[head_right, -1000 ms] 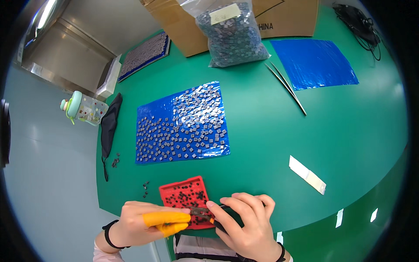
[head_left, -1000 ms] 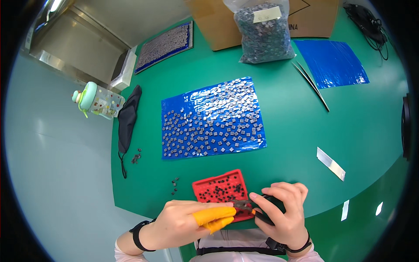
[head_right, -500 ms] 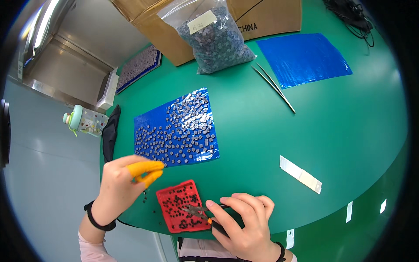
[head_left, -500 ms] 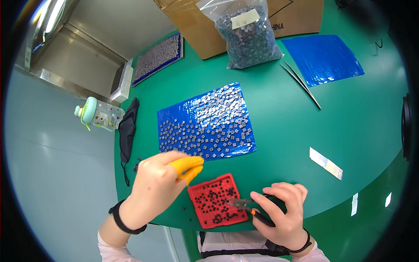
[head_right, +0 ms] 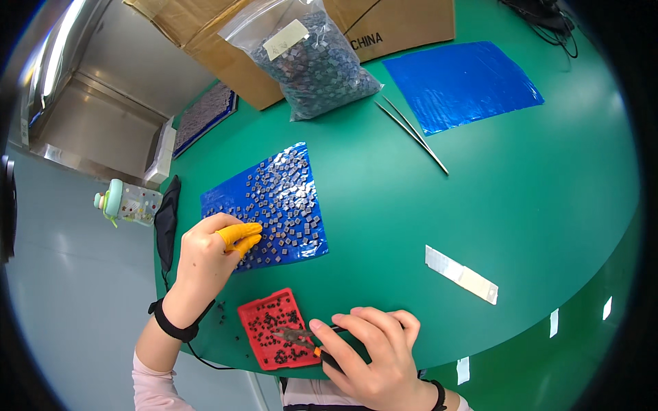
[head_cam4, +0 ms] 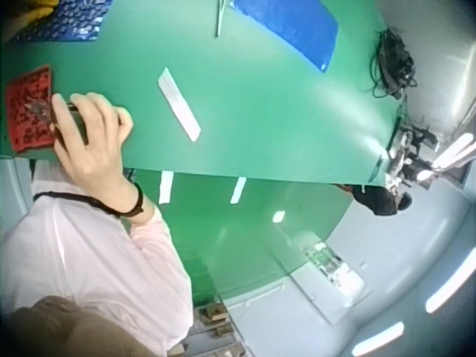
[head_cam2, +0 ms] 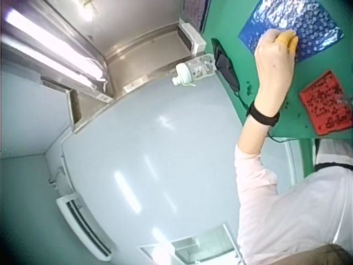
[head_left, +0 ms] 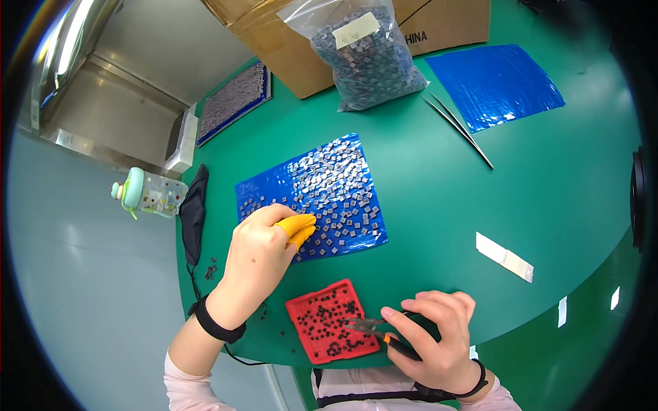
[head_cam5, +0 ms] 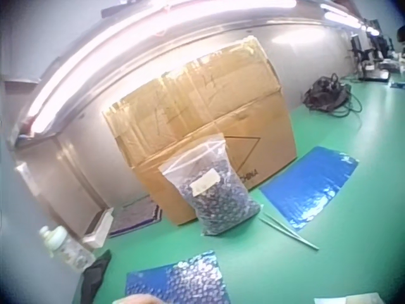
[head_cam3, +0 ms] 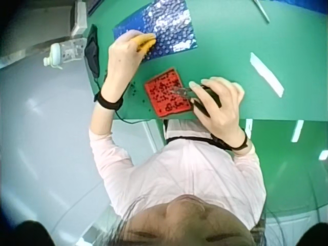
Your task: The person uses pliers to pick small black components from a red tray and places them onto a blue sheet. They also use a metal spatula to scrape and move components within the tray. The person repeatedly picks components from the tray and places them on the blue sheet throughout the video.
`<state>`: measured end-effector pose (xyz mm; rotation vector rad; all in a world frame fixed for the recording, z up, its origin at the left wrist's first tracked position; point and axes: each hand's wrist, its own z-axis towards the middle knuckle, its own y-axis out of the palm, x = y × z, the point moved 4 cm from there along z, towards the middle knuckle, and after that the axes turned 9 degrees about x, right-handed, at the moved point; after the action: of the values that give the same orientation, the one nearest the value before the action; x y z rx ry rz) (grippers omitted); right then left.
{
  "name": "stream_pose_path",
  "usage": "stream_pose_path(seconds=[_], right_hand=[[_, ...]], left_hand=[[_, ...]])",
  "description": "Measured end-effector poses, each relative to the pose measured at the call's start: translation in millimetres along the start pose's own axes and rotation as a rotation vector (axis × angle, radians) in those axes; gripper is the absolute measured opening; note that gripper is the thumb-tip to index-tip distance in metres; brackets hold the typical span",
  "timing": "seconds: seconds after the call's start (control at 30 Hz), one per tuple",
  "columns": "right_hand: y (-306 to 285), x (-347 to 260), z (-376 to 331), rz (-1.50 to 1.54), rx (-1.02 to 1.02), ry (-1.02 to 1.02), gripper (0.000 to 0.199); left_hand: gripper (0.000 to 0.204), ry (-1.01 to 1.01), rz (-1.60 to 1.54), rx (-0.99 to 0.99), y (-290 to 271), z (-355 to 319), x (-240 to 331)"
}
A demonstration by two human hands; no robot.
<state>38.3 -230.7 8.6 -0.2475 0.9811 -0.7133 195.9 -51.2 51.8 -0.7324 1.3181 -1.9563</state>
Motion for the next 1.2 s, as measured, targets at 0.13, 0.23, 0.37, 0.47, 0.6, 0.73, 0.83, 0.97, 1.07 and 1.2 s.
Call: stream_pose_path(seconds=[0.13, 0.23, 0.37, 0.47, 0.6, 0.73, 0.83, 0.97, 1.07, 1.2], right_hand=[[0.9, -0.3, -0.4, -0.006, -0.004, 0.005, 0.052], [1.0, 0.3, -0.4, -0.006, 0.001, 0.003, 0.052], [1.7, 0.3, -0.7, -0.003, 0.000, 0.004, 0.052], [0.8, 0.4, 0.1, -0.009, -0.008, 0.004, 0.053], [0.4, 1.1, 0.5, -0.009, -0.006, 0.004, 0.053], [2.8, -0.2, 1.3, -0.001, -0.008, 0.002, 0.052], [1.3, 0.1, 2.9, -0.022, -0.030, 0.023, 0.052], [0.0, -0.9, 1.1, -0.056, -0.022, 0.038, 0.053], [1.6, -1.9, 0.8, -0.064, -0.027, 0.030, 0.053], [4.0, -7.1, 2.0, -0.082, -0.043, 0.050, 0.052]], left_hand=[[0.022, 0.007, 0.001, -0.002, 2.5, 2.3, -1.0], [0.023, 0.022, 0.004, -0.005, 4.2, 2.4, -0.2], [0.024, 0.044, 0.028, 0.013, 5.1, -0.2, -0.3], [0.024, 0.076, 0.043, 0.013, 5.3, -0.5, -0.3], [0.023, 0.084, 0.028, 0.008, 1.2, 0.7, 1.4], [0.025, 0.059, 0.094, 0.067, -17.0, -3.6, -2.9], [0.026, -0.122, 0.091, 0.050, -39.3, -19.7, -12.4], [0.023, -0.366, -0.031, -0.162, -64.7, -58.4, -18.0], [0.021, -0.530, -0.040, -0.205, -67.1, -96.1, -28.0], [0.025, -0.648, -0.120, -0.181, -58.5, -125.2, -40.0]])
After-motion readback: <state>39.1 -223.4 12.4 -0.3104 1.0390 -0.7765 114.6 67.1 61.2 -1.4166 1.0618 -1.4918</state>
